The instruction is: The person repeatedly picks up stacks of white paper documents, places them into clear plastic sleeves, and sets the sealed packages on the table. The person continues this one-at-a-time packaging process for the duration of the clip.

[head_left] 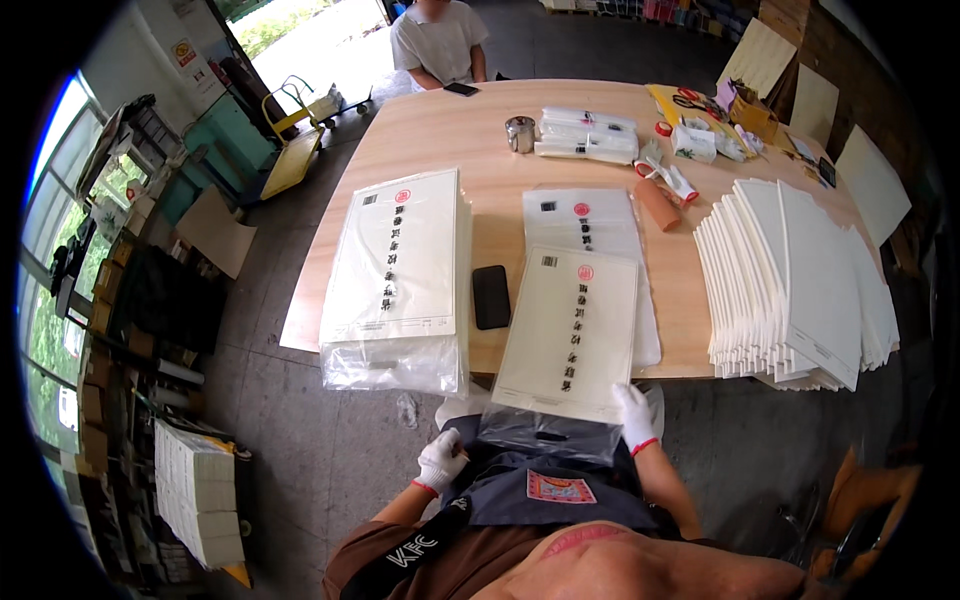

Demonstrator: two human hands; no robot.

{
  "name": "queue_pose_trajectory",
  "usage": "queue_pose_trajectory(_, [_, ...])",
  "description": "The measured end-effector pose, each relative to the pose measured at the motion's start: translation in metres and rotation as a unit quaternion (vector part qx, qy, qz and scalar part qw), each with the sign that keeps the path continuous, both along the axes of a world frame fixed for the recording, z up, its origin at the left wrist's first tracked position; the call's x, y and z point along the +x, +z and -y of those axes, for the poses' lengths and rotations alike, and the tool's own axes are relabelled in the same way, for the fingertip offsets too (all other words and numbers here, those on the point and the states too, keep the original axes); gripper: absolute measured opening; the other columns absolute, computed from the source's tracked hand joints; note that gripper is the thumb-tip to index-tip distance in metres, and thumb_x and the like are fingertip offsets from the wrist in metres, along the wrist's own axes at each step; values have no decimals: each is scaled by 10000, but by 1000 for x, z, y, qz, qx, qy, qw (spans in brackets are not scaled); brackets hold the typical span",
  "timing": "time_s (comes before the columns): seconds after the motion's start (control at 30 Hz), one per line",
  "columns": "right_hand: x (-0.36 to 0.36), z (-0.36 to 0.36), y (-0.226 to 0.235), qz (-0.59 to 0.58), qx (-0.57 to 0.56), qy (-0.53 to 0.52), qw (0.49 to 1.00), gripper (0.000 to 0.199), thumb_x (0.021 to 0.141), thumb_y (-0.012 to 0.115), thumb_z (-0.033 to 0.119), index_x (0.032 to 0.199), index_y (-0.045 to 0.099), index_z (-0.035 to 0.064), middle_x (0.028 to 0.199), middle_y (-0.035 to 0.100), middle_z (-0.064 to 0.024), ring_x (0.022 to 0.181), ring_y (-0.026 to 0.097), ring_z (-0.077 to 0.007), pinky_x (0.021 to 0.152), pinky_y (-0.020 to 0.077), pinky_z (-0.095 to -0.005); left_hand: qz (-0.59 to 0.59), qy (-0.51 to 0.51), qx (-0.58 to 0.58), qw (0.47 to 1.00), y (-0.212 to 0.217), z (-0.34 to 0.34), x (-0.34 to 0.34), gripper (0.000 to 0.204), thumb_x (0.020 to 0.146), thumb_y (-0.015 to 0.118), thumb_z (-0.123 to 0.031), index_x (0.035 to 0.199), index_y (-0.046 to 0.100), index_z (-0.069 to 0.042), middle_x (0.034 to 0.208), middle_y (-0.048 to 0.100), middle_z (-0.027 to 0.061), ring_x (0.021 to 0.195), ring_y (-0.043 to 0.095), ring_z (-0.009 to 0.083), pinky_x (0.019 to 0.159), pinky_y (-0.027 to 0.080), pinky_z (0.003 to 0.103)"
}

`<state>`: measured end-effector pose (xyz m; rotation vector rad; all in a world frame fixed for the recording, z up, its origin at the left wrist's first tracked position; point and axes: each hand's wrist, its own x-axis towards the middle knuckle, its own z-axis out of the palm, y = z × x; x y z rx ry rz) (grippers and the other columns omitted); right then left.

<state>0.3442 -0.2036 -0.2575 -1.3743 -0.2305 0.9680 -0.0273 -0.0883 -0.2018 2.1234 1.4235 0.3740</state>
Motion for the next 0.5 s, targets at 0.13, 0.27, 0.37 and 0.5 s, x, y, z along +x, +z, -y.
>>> queue_pose_trajectory(0.13, [18,1,15,-66,6,33,997,201,907,597,173,1017,645,12,895,664,-40,770,617,-107,723,497,-248,270,51,18,961,-60,-38,27,301,815,663,-279,1003,603,-51,826,650,107,734,638,250,647,502,362])
queue_pose_trajectory(0.27, [3,68,31,-149,-63,426,890,155,896,613,212,915,636,59,717,627,-24,543,542,-99,478,443,-245,258,27,-436,862,7,-50,100,303,909,606,-304,1011,613,-18,748,632,35,611,593,147,551,471,273])
queue_pose_trajectory(0.37, [18,102,56,-118,-227,363,896,299,907,602,360,952,629,66,713,618,-32,533,545,-100,460,436,-239,242,-50,-408,879,58,-62,122,255,923,600,-265,971,619,-15,676,598,7,526,536,88,498,436,231])
queue_pose_trajectory(0.5, [8,62,61,-179,-19,163,970,474,959,496,369,1272,491,12,1175,598,-110,1002,591,-188,825,487,-331,295,-66,-294,907,115,-68,145,209,910,615,-249,833,600,-56,610,557,-17,491,518,77,476,414,258])
